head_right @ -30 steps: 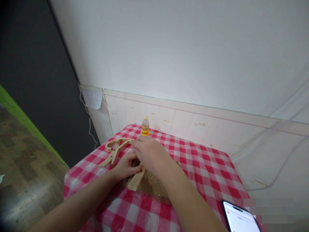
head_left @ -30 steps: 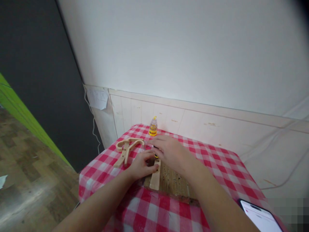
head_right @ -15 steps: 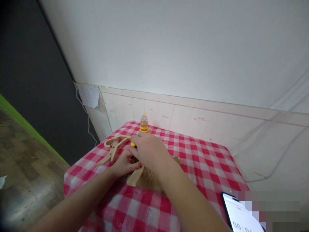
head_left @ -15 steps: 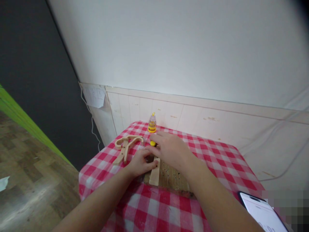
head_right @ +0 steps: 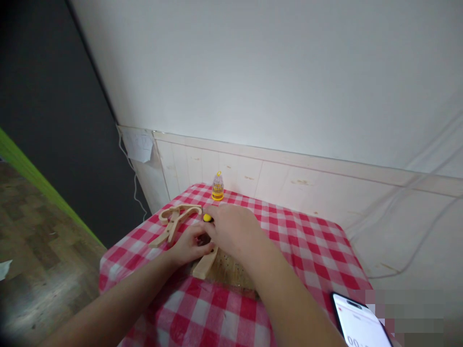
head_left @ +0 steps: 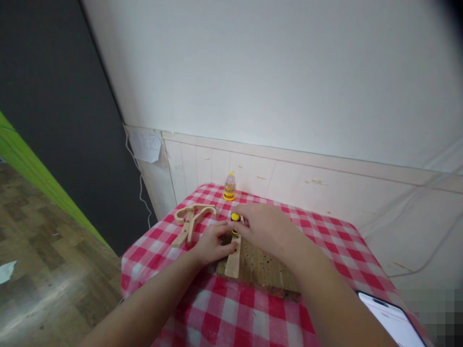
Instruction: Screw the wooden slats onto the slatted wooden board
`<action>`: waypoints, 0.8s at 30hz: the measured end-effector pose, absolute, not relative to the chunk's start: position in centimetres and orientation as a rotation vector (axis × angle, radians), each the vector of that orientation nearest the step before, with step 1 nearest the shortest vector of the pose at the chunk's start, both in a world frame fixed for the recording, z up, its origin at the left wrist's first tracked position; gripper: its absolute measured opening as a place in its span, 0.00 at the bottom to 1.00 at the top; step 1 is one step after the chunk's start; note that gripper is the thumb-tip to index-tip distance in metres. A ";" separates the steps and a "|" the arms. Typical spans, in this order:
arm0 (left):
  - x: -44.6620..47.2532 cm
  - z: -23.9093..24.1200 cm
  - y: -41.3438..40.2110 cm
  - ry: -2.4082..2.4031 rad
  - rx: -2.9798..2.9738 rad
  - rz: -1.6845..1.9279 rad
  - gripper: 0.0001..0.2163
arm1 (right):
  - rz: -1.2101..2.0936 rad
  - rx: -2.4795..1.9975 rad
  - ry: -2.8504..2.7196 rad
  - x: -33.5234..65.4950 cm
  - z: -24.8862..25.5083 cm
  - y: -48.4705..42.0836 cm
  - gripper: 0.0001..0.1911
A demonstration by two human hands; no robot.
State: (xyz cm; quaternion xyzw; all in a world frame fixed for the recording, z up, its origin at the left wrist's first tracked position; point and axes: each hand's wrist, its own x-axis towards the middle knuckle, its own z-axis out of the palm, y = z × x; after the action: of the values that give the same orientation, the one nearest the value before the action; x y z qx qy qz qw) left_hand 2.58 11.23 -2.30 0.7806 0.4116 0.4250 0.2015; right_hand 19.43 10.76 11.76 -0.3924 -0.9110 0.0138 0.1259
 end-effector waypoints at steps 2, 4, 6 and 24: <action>2.6 -2.3 11.2 1.145 2.184 1.187 0.05 | -0.094 -1.218 -2.605 19.1 11.5 10.9 0.15; 2.6 -2.3 11.2 1.147 2.185 1.186 0.05 | -0.117 -1.187 -2.577 18.8 11.2 11.1 0.15; 2.6 -2.2 11.1 1.160 2.182 1.183 0.05 | -0.028 -1.053 -2.589 18.7 10.9 11.3 0.13; 2.6 -2.1 10.9 1.172 2.181 1.168 0.05 | 0.067 -1.141 -2.608 18.8 11.5 11.4 0.13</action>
State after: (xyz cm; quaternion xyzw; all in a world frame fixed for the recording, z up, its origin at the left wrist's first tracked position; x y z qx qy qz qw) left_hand 2.59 10.94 -2.13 0.7805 0.4195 0.4178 0.2006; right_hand 18.82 11.42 11.54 -0.3963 -0.9060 0.0232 0.1467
